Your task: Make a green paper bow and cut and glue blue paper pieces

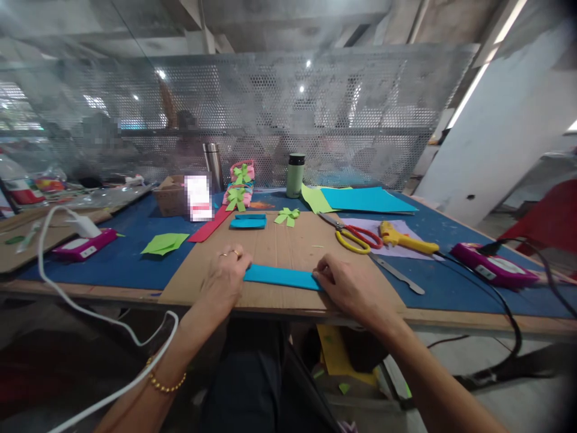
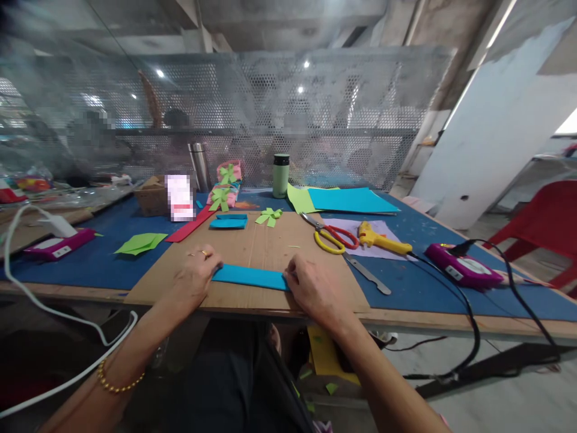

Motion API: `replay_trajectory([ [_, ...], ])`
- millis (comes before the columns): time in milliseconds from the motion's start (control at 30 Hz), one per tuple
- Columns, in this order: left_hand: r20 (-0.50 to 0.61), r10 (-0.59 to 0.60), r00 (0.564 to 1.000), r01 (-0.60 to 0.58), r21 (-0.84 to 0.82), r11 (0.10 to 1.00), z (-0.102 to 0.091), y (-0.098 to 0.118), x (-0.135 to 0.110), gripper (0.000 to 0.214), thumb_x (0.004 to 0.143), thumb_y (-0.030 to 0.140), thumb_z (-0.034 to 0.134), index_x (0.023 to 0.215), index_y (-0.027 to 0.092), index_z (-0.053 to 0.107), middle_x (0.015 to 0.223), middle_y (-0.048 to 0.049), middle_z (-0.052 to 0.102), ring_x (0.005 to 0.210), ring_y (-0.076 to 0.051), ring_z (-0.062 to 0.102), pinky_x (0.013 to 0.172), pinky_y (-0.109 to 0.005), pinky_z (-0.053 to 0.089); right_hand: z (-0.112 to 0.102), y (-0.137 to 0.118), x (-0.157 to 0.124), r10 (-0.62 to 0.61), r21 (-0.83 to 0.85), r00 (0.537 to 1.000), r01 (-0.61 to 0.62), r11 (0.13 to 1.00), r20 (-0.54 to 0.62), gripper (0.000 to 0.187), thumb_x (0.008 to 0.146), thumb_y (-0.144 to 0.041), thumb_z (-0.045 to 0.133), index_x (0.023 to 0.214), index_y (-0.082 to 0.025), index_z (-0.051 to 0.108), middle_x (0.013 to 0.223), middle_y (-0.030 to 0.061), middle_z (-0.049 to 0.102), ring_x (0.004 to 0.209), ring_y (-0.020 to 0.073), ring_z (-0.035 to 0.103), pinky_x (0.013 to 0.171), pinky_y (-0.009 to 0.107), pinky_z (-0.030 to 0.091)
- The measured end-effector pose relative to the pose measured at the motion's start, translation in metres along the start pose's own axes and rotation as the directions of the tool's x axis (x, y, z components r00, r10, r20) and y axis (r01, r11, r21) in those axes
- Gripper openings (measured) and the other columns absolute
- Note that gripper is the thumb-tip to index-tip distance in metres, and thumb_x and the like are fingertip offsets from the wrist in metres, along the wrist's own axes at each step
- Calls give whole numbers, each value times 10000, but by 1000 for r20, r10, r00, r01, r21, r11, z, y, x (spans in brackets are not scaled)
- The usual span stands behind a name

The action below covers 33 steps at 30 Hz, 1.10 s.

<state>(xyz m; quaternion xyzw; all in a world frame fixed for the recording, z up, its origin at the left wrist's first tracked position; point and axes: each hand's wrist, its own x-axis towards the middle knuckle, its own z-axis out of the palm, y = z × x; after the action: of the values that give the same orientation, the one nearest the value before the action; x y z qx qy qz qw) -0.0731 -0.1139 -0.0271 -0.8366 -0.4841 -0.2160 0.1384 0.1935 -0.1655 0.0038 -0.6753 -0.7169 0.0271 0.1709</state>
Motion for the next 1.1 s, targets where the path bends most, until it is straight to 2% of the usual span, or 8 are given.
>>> replay_trajectory([
  [100, 48, 84, 995, -83, -19, 996, -8, 1, 0, 326, 954, 25, 356, 879, 175, 636, 929, -84, 623, 870, -225, 572, 776, -354, 451, 4, 2, 0, -30, 3, 999, 30, 1000, -25, 85, 952, -235, 519, 926, -206, 594, 837, 52, 719, 725, 190, 624, 604, 262, 294],
  [200, 52, 56, 997, -59, 45, 997, -19, 14, -7, 283, 1024, 223, 433, 903, 175, 685, 927, -91, 641, 863, -233, 584, 788, -370, 458, 10, 5, 0, -58, -32, 997, 56, 998, -57, 101, 958, -214, 498, 920, -207, 591, 827, 49, 717, 709, 185, 620, 603, 268, 275],
  [333, 93, 56, 994, -72, 182, 981, -28, 43, -24, 554, 899, 605, 593, 1321, 253, 662, 1009, -161, 689, 973, -336, 619, 830, -459, 485, 13, 7, -1, -76, -101, 994, 69, 993, -74, 122, 968, -194, 497, 912, -201, 605, 841, 48, 722, 705, 181, 615, 604, 278, 265],
  [433, 81, 22, 996, -41, 242, 969, -26, 57, -33, 720, 818, 686, 621, 1409, 275, 610, 1096, -206, 693, 1036, -373, 624, 852, -478, 493, 7, -5, -5, -101, -236, 984, 64, 970, -148, 153, 971, -165, 498, 894, -190, 628, 858, 64, 704, 706, 190, 602, 606, 292, 288],
  [533, 73, 4, 997, -21, 242, 970, -22, 58, -35, 784, 766, 688, 679, 1437, 294, 582, 1169, -215, 684, 1089, -379, 622, 897, -480, 489, 3, -30, -12, -289, -375, 918, 176, 910, -272, 156, 964, -158, 530, 892, -165, 668, 959, 127, 698, 850, 253, 616, 713, 338, 395],
  [700, 121, 5, 993, -33, 235, 971, -19, 54, -37, 615, 803, 523, 765, 1342, 243, 664, 1184, -231, 684, 1085, -371, 633, 908, -473, 497, 26, -60, -23, -639, -198, 751, 610, 767, -164, 327, 994, -329, 570, 1243, -131, 645, 1341, 162, 649, 1234, 287, 578, 1041, 424, 465],
  [833, 99, 7, 995, -35, 279, 960, -18, 56, -39, 716, 751, 519, 811, 1396, 271, 624, 1249, -248, 661, 1136, -408, 625, 926, -502, 496, 49, -52, -34, -597, -151, 790, 579, 801, -137, 694, 953, -457, 630, 1453, 1, 480, 1486, 276, 518, 1398, 363, 483, 1134, 522, 437],
  [1100, 21, 38, 999, -42, 239, 970, -18, 47, -49, 737, 775, 574, 762, 1422, 259, 600, 1328, -239, 649, 1247, -415, 599, 991, -545, 476, 41, -20, -56, -524, -217, 824, 483, 849, -215, 482, 971, -373, 617, 1360, -89, 586, 1426, 221, 601, 1340, 346, 563, 1124, 512, 480],
])
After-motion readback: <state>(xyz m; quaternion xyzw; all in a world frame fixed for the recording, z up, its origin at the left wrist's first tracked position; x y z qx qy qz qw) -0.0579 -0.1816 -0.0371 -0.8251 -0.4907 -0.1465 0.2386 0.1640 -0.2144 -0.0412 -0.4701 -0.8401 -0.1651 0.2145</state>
